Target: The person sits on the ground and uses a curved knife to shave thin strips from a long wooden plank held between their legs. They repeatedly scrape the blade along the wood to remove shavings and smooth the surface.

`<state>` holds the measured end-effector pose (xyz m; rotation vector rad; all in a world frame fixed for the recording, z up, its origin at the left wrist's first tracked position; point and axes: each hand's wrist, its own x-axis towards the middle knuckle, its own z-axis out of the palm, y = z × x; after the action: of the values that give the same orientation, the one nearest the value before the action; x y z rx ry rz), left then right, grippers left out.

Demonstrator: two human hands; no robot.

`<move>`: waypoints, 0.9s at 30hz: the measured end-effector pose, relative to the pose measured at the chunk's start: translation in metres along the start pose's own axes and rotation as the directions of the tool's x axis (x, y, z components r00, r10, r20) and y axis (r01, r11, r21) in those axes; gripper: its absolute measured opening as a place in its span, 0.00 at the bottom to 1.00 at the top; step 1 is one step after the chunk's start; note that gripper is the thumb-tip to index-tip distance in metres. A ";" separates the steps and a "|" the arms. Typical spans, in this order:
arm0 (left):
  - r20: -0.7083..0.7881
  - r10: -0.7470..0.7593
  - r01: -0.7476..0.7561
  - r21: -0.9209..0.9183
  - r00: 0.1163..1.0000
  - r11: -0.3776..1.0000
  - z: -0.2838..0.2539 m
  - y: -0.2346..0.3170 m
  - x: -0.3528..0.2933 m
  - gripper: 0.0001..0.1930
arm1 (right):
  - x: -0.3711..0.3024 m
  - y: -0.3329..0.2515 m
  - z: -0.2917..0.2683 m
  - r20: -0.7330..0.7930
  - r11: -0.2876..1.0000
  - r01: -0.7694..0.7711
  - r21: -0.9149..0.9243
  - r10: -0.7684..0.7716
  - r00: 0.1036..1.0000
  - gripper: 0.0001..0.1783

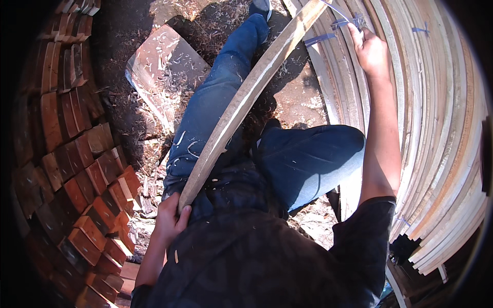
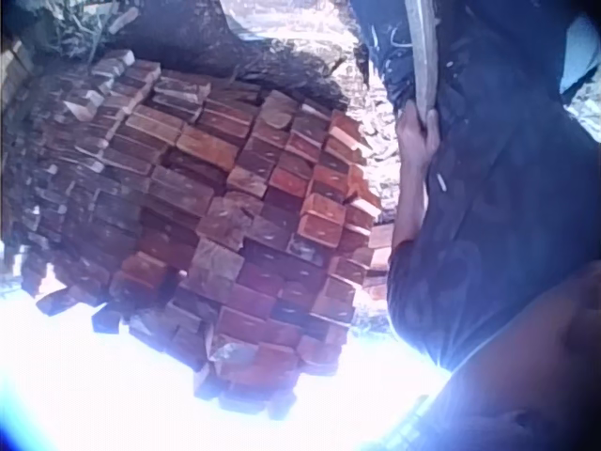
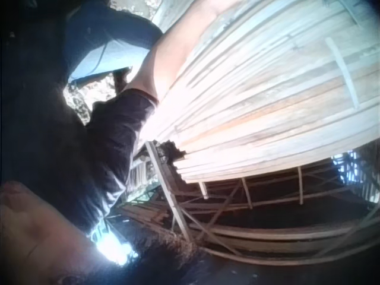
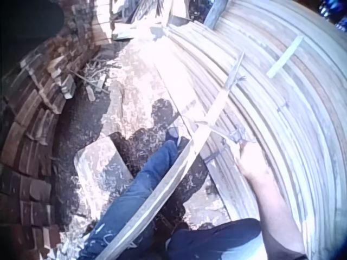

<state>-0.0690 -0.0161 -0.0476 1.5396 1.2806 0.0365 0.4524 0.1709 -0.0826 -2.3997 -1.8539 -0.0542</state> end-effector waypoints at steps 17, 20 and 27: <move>-0.057 0.056 -0.054 0.029 0.997 0.998 -0.004 -0.017 -0.012 0.10 | -0.033 -0.014 -0.018 0.118 0.948 -0.312 -0.053 0.317 0.941 0.31; -0.063 0.041 -0.038 0.039 0.997 0.999 -0.006 -0.019 -0.016 0.10 | -0.067 -0.018 -0.006 0.138 0.905 -0.404 0.136 0.386 0.912 0.32; -0.115 0.082 -0.086 -0.027 0.990 0.996 -0.016 -0.006 -0.009 0.12 | -0.137 -0.056 -0.001 0.701 0.759 -0.583 0.290 0.246 0.669 0.27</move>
<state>-0.0866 -0.0130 -0.0403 1.5825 1.2973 0.2001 0.3634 0.0527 -0.0905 -2.5250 -1.1316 1.2608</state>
